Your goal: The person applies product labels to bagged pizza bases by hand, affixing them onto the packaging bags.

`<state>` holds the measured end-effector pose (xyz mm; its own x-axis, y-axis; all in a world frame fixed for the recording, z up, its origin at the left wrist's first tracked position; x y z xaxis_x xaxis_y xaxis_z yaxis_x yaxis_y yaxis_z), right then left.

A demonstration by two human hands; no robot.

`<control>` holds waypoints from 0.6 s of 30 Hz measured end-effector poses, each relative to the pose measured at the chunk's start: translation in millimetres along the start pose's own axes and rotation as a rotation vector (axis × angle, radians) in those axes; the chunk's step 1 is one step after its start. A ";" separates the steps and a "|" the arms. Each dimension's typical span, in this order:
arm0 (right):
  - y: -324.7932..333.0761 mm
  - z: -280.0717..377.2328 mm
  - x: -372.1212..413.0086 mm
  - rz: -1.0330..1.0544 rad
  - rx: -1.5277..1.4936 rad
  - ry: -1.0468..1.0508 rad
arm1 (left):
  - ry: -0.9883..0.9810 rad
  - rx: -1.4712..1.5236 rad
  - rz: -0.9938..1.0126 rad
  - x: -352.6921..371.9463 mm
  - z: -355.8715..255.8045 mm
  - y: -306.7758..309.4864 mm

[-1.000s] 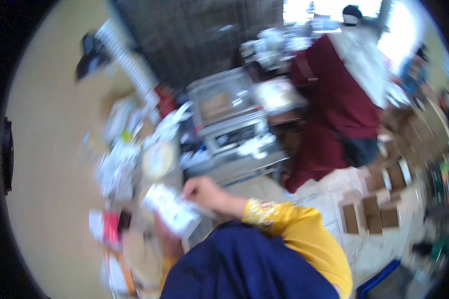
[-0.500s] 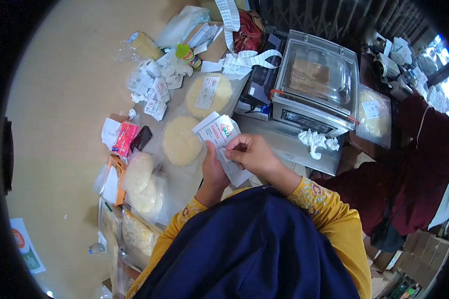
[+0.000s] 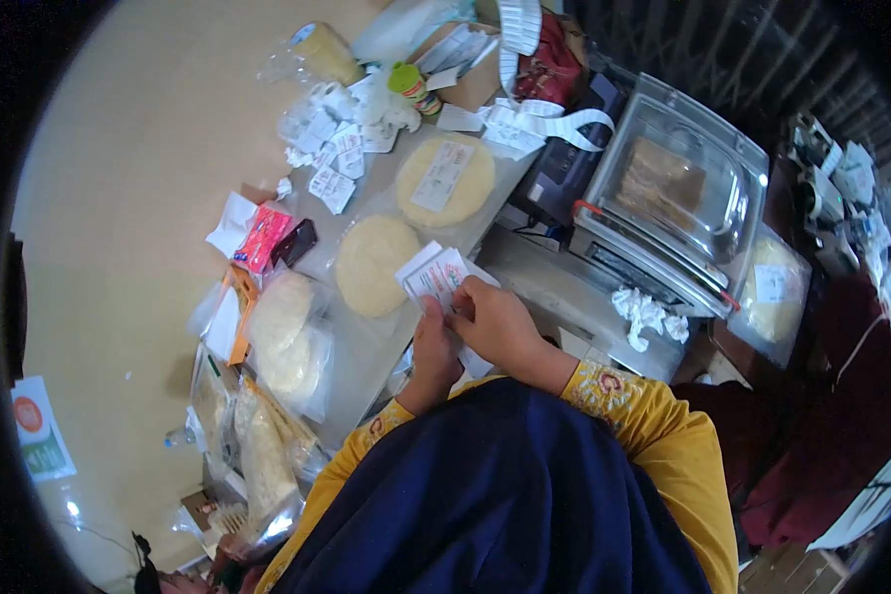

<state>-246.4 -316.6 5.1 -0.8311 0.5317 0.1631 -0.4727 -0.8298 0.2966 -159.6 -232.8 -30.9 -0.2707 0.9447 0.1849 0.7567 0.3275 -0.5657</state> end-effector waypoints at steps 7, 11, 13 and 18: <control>-42.1 -28.2 -13.1 0.094 -0.014 -0.065 | 0.060 0.222 -0.170 38.2 -4.0 45.7; -78.1 -21.0 -19.9 0.116 -0.092 -0.091 | 0.086 0.173 -0.249 59.3 -22.4 71.7; -92.5 -11.2 -22.0 0.101 -0.154 -0.088 | 0.085 0.088 -0.293 67.1 -35.5 83.9; -113.4 16.6 -17.1 0.010 -0.263 -0.123 | 0.271 -0.504 -0.216 78.2 -56.9 118.2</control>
Point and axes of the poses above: each hand's wrist, its own x-axis away from the middle knuckle, its own y-axis out of the back of the hand, z = x × y, the point moved 1 cm from there along -x, towards the middle knuckle, and after that the axes turned 15 degrees about z, right-handed, at the moved point
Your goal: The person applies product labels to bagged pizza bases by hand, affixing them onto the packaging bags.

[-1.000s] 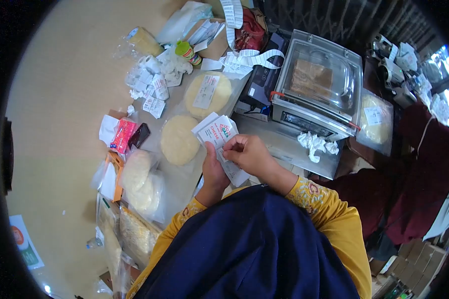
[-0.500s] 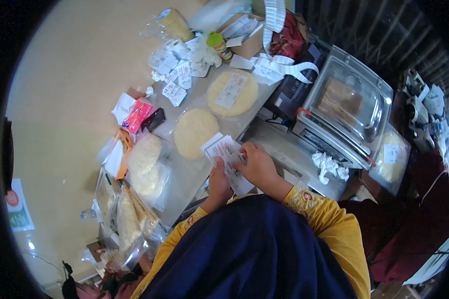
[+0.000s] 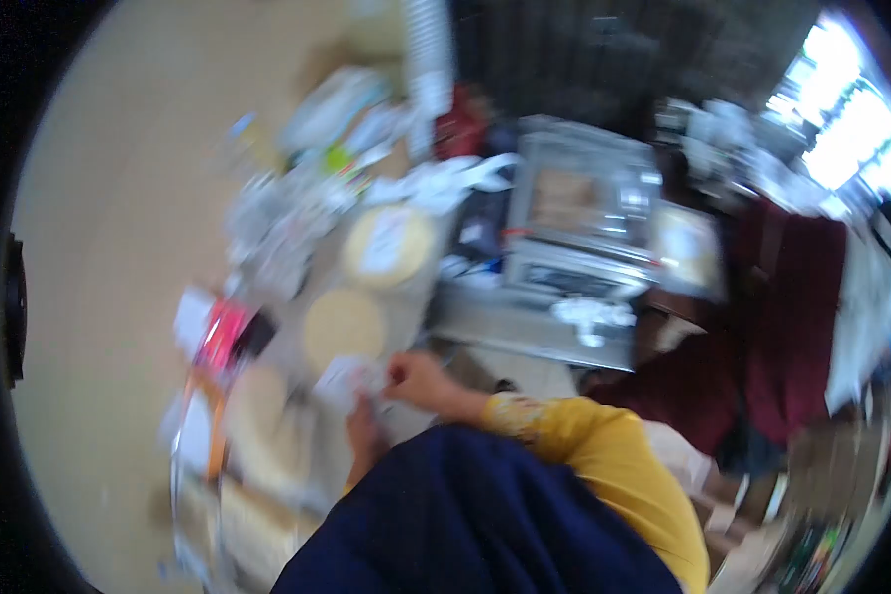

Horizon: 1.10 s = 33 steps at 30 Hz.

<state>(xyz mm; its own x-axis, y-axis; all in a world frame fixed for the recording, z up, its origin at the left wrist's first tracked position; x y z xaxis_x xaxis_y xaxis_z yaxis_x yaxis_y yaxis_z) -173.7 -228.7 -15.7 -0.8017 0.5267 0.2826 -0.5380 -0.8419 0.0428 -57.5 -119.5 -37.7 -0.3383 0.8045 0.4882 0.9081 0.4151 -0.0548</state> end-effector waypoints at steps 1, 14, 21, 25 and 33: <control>-7.3 -10.2 -1.9 -0.079 0.072 0.094 | -0.161 0.059 0.007 -9.4 19.1 7.7; -30.5 -9.0 47.4 -0.534 0.007 0.054 | -0.089 0.427 0.673 -23.9 -0.6 -9.1; -35.0 -1.3 50.6 -0.538 -0.099 0.107 | -0.101 0.414 0.691 -16.0 -7.4 -8.0; -40.7 -7.1 31.6 -0.448 0.033 0.055 | -0.133 0.335 0.614 -16.9 -6.2 10.1; -42.9 -18.9 0.8 -0.439 0.318 0.083 | -0.160 0.290 0.468 1.0 -28.4 38.9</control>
Point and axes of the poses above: each hand's wrist, its own x-axis away from the middle knuckle, its own y-axis out of the back of the hand, z = x × y, the point moved 1 cm from there along -x, towards the middle knuckle, and after that the axes turned 15 degrees about z, right-handed, at the moved point
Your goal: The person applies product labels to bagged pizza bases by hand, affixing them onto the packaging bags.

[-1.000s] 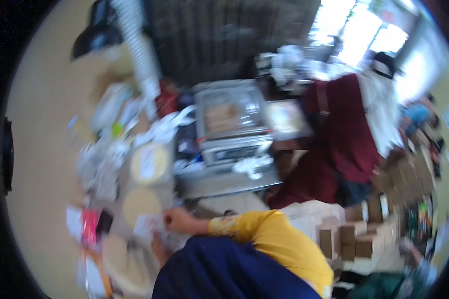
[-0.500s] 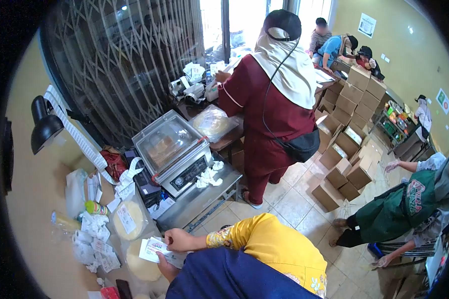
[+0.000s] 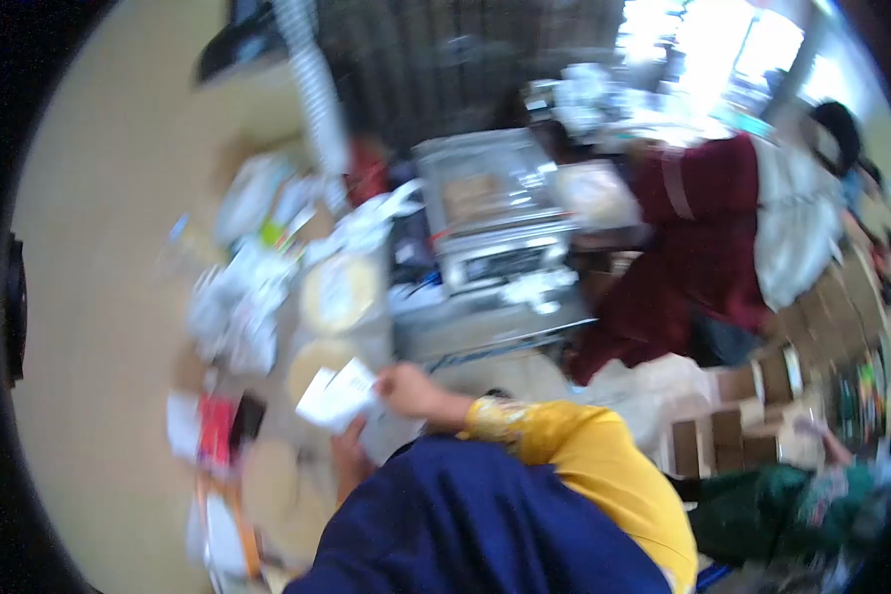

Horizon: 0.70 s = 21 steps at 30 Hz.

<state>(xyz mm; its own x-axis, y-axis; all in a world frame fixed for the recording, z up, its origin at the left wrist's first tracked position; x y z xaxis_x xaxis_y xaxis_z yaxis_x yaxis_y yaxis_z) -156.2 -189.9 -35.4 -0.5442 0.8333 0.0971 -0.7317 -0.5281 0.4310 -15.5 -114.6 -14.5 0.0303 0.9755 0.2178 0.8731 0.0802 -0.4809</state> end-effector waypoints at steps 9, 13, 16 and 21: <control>-12.6 13.1 -10.5 0.157 -0.178 -0.002 | -0.073 0.228 -0.109 18.3 -3.1 18.8; -22.7 20.2 -16.5 0.250 -0.198 -0.146 | -0.092 0.251 -0.181 23.2 1.9 26.9; -28.1 -0.5 -23.5 0.393 -0.133 -0.071 | -0.078 0.270 -0.269 20.8 18.4 36.0; -25.4 -42.5 -30.0 0.634 -0.317 -0.213 | -0.025 0.327 -0.420 34.5 29.9 34.3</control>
Point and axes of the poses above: each hand's wrist, its own x-axis away from the middle knuckle, its own y-axis out of the back of the hand, z = x × y, the point moved 1 cm from there along -x, towards the middle knuckle, and after that the axes turned 15 degrees about z, right-handed, at the moved point
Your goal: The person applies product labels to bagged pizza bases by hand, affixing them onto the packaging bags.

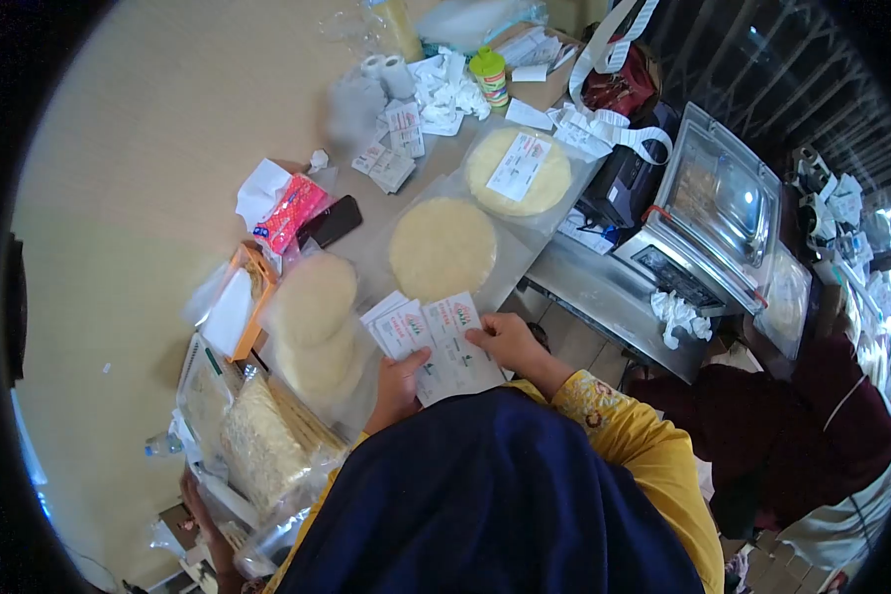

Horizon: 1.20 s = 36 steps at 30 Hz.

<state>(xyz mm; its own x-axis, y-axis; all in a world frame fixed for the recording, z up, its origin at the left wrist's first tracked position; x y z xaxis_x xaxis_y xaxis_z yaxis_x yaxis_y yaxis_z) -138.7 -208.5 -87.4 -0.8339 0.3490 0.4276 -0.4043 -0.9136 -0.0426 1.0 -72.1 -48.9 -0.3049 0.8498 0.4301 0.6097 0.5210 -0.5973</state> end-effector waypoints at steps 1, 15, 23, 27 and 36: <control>10.0 -2.0 2.3 0.009 -0.013 -0.048 | -0.013 0.020 -0.032 0.2 0.0 3.6; 96.0 -47.1 -22.5 -0.010 -0.307 -0.336 | -0.209 0.050 -0.209 22.4 -15.8 -16.4; 71.5 -42.5 -61.2 -0.040 -0.696 -0.163 | -0.157 0.058 -0.254 38.7 -11.2 -14.1; 52.8 -35.4 -72.2 -0.021 -0.829 -0.113 | -0.178 0.055 -0.221 44.8 -15.9 -12.6; 36.1 -1.9 -136.4 -0.203 -0.848 -0.005 | -0.166 0.031 -0.190 59.5 -27.4 6.2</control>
<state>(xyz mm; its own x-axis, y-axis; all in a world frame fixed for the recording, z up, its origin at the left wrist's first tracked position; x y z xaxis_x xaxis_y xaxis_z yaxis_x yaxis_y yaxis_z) -40.2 -288.7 -148.9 -0.7146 0.4856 0.5036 -0.6898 -0.3695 -0.6225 6.7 -20.5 -8.5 -0.5291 0.7367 0.4212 0.5085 0.6726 -0.5376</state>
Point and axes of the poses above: each hand's wrist, its own x-axis away from the middle knuckle, its own y-axis out of the back of the hand, z = x × y, the point moved 1 cm from there along -x, towards the middle knuckle, and after that the axes turned 15 degrees about z, right-handed, at the moved point
